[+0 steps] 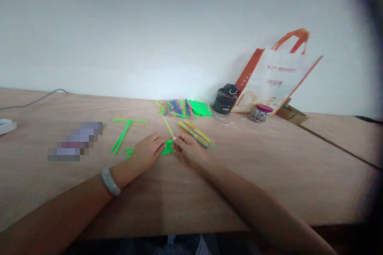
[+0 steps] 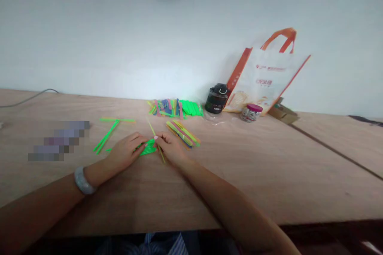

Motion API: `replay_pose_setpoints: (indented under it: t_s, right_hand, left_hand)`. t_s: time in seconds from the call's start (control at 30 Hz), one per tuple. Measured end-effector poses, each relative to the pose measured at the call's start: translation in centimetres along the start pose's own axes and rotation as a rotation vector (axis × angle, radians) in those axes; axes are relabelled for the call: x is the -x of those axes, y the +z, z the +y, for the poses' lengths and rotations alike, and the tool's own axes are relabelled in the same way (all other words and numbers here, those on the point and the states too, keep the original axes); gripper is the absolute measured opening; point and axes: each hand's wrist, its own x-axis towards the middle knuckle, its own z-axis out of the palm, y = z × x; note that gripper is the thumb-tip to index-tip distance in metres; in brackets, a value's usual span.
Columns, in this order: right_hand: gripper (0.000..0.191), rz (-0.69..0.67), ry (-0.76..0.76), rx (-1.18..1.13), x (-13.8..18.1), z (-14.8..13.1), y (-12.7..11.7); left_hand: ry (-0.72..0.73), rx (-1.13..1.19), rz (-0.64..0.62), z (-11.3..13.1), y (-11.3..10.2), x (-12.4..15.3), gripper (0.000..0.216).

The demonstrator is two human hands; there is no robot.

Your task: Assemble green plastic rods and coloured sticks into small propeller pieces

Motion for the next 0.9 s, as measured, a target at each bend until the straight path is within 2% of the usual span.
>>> replay_pose_setpoints:
  t_s: [0.27, 0.53, 0.73, 0.9]
  right_hand:
    - [0.024, -0.031, 0.069, 0.006, 0.8, -0.8, 1.2]
    - [0.019, 0.002, 0.0, 0.264, 1.2, -1.1, 1.5]
    - [0.016, 0.01, -0.058, 0.331, 0.9, -1.0, 1.5]
    - [0.018, 0.035, -0.029, 0.348, 0.9, -1.0, 1.7]
  left_hand:
    - [-0.009, -0.058, -0.014, 0.3, 0.3, 0.1, 0.021]
    - [-0.031, -0.151, -0.054, 0.9, 0.4, 0.2, 0.025]
    - [-0.02, -0.146, -0.066, 1.0, 0.4, 0.1, 0.027]
    - [-0.061, -0.164, -0.092, 1.2, 0.1, -0.1, 0.029]
